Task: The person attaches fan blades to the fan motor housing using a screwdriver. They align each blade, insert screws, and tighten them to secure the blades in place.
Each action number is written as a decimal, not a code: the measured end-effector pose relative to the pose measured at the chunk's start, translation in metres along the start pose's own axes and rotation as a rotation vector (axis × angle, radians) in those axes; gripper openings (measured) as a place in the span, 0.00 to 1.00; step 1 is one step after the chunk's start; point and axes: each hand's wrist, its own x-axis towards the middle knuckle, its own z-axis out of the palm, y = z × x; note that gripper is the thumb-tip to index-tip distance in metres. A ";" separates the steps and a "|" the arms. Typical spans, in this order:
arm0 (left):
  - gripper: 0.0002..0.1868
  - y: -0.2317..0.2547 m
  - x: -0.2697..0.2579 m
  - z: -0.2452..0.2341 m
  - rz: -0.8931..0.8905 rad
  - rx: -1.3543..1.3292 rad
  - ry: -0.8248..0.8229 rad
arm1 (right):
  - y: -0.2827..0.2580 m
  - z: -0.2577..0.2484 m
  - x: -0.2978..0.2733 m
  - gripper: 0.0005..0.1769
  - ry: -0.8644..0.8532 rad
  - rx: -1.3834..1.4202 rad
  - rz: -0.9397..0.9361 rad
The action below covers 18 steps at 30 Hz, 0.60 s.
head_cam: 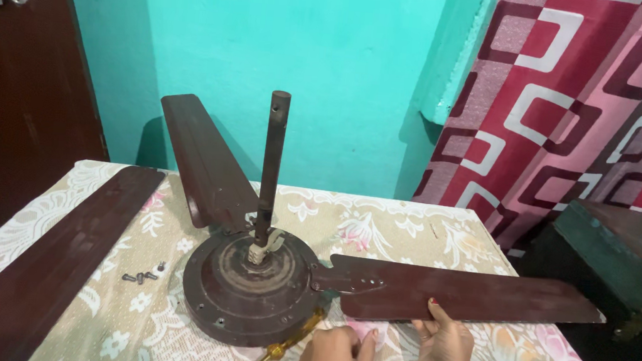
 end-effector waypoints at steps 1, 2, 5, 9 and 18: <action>0.23 -0.001 0.004 0.000 -0.029 -0.131 0.022 | 0.000 0.000 0.000 0.07 0.008 -0.012 0.002; 0.23 -0.002 0.005 0.001 -0.059 -0.262 0.043 | 0.001 0.000 0.002 0.06 0.015 -0.023 0.005; 0.26 -0.006 0.010 0.003 -0.436 -0.749 -0.211 | 0.004 -0.006 0.007 0.05 0.037 -0.046 0.028; 0.19 -0.017 0.019 0.010 -0.434 -1.041 -0.201 | 0.010 -0.010 0.015 0.07 0.028 -0.028 0.034; 0.15 -0.038 0.027 0.034 -0.409 -1.278 -0.202 | 0.007 -0.007 0.010 0.11 0.030 -0.047 0.087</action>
